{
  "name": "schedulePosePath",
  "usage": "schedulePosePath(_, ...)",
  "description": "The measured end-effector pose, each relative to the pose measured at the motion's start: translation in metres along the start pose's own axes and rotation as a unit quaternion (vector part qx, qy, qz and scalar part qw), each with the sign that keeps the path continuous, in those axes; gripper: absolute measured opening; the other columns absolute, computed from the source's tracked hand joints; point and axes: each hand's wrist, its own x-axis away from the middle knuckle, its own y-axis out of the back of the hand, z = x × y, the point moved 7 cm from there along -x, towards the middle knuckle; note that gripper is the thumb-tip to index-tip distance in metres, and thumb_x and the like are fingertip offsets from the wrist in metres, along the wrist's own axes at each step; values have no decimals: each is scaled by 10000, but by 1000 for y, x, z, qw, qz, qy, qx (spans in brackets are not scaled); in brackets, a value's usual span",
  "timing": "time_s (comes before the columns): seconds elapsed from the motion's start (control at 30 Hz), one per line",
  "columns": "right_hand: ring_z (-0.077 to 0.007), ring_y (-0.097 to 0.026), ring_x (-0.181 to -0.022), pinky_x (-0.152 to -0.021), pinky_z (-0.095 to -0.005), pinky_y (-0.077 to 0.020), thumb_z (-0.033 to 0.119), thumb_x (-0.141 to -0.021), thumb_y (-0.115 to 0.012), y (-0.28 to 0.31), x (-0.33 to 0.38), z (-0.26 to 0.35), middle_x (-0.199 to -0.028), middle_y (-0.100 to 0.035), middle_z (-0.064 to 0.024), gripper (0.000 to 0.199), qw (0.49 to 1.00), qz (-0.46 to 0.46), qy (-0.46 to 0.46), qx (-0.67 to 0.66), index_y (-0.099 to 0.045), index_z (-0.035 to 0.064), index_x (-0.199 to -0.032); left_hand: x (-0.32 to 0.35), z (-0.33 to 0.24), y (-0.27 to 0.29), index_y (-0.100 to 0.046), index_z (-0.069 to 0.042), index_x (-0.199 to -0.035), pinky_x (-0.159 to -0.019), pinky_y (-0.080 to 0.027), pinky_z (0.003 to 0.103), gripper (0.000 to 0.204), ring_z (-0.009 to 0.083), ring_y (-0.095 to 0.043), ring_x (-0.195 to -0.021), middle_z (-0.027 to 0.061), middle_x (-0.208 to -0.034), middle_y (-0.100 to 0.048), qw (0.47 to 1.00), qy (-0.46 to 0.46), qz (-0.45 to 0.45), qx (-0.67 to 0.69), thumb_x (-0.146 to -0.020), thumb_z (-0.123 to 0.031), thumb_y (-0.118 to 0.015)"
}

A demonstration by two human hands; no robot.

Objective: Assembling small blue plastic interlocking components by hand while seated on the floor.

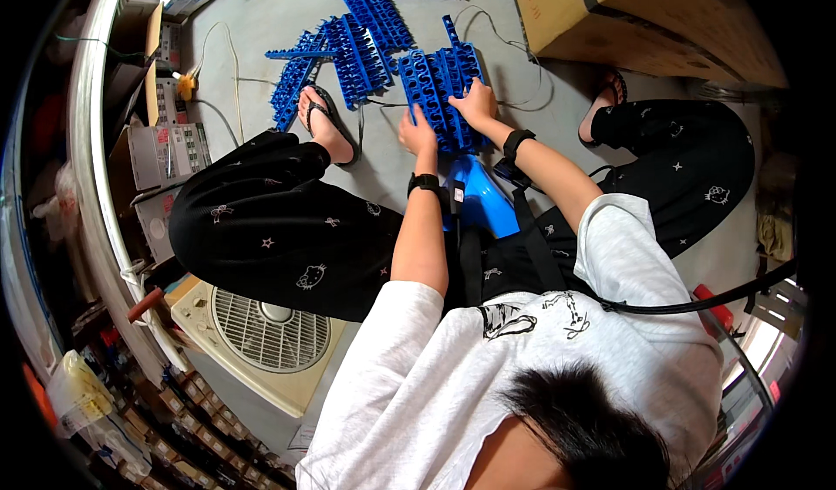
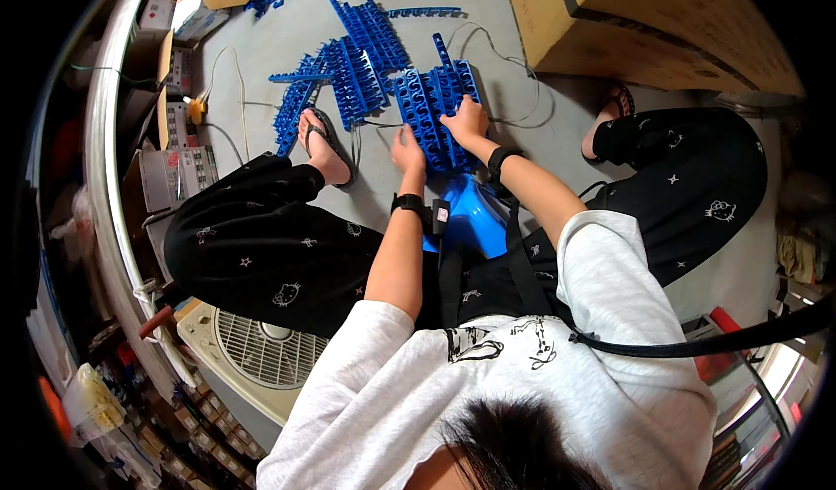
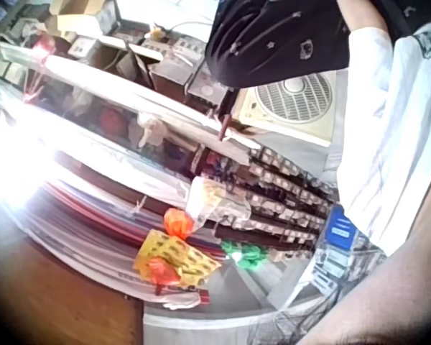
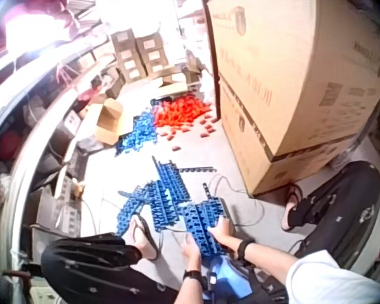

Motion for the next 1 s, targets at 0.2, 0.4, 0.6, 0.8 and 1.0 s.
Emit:
schedulePosePath(0.2, -293, -610, -705, -626, -394, -485, 249, -591, -728, -25, -7, 17, -730, -614, -110, 400, 998, 12, 50, 19, -503, 25, -833, -6, 10, -13, -531, -16, -1092, -906, -348, 380, 423, 331, -461, -1055, 193, -1121, -514, 989, -108, 68, 71, -865, -359, -436)
schedulePosePath(0.4, -295, -612, -704, -618, -382, -490, 285, -625, -729, -37, -1, 16, -731, -612, -106, 402, 997, -2, 60, 58, -494, 36, -836, -11, 16, -24, -526, 3, -1085, -897, -354, 376, 406, 328, -469, -1047, 195, -1101, -528, 982, -96, 108, 123, -865, -330, -452)
schedulePosePath(0.6, -295, -592, -700, -599, -396, -465, 361, -705, -647, -30, 5, 23, -755, -589, -112, 382, 995, -34, 74, 53, -487, 36, -825, -15, 20, -28, -528, 5, -1077, -894, -355, 380, 420, 331, -469, -1045, 191, -1096, -530, 983, -94, 100, 118, -864, -348, -454)
schedulePosePath(0.8, -307, -585, -719, -604, -406, -462, 407, -755, -573, -23, 7, 32, -752, -577, -124, 386, 993, -76, 79, 41, -499, 33, -810, -23, 18, -22, -526, -2, -1080, -890, -352, 387, 440, 336, -466, -1037, 194, -1086, -526, 987, -87, 86, 107, -856, -376, -461)
schedulePosePath(1.0, -358, -587, -707, -613, -452, -454, 434, -787, -505, -19, 1, 50, -742, -601, -191, 453, 995, 8, 88, -35, -541, -13, -851, -24, -48, 9, -499, 32, -1077, -864, -360, 343, 501, 282, -487, -984, 183, -1047, -532, 971, -125, -23, 203, -847, -414, -480)
